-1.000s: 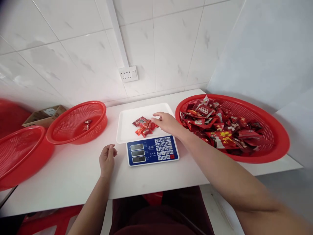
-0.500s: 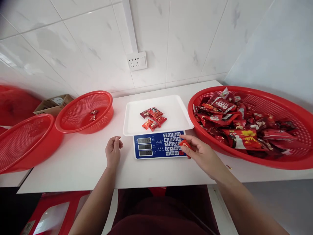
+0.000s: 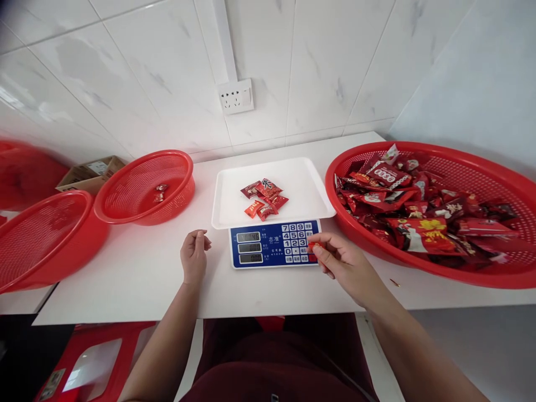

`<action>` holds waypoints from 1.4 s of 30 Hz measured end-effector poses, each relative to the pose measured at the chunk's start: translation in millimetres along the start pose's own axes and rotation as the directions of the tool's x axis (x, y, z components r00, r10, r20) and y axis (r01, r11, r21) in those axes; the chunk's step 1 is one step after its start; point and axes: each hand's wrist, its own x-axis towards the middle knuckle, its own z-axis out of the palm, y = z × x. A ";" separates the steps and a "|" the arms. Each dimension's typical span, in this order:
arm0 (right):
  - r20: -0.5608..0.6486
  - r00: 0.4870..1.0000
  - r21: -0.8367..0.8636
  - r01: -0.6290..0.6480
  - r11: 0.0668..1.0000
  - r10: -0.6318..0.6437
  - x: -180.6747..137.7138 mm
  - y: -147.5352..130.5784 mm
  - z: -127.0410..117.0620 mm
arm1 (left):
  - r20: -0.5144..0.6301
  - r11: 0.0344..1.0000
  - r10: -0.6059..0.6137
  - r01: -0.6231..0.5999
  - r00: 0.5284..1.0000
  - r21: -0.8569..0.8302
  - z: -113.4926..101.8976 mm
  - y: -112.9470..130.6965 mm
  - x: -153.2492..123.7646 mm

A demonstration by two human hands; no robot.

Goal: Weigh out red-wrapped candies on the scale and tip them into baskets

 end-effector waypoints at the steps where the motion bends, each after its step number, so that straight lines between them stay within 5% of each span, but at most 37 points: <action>1: -0.001 1.000 -0.005 -0.007 1.000 0.007 -0.8 -0.7 0.1 | 0.002 1.000 -0.001 0.001 1.000 0.001 0.0 0.1 0.0; 13: 0.030 1.000 -0.171 0.006 0.985 -0.001 11.6 -9.5 2.3 | 0.000 1.000 -0.009 0.009 1.000 0.005 0.8 0.6 -0.1; 23: 0.131 0.910 -0.346 0.413 0.842 -0.393 70.4 -67.3 41.3 | -0.011 1.000 -0.006 0.006 1.000 0.010 -0.9 1.5 1.5; 27: 0.036 0.859 -0.499 0.459 0.735 -0.511 78.4 -72.6 45.6 | -0.019 1.000 -0.003 0.004 1.000 0.005 -1.5 1.8 1.5; 32: -0.051 0.821 -0.475 0.481 0.737 -0.568 52.6 -49.8 29.0 | -0.024 1.000 -0.004 0.004 1.000 -0.003 -1.3 1.8 1.3; 42: -0.217 0.837 -0.512 0.341 0.788 -0.503 -8.0 30.6 5.0 | -0.008 1.000 -0.014 0.014 1.000 0.007 0.0 0.4 0.9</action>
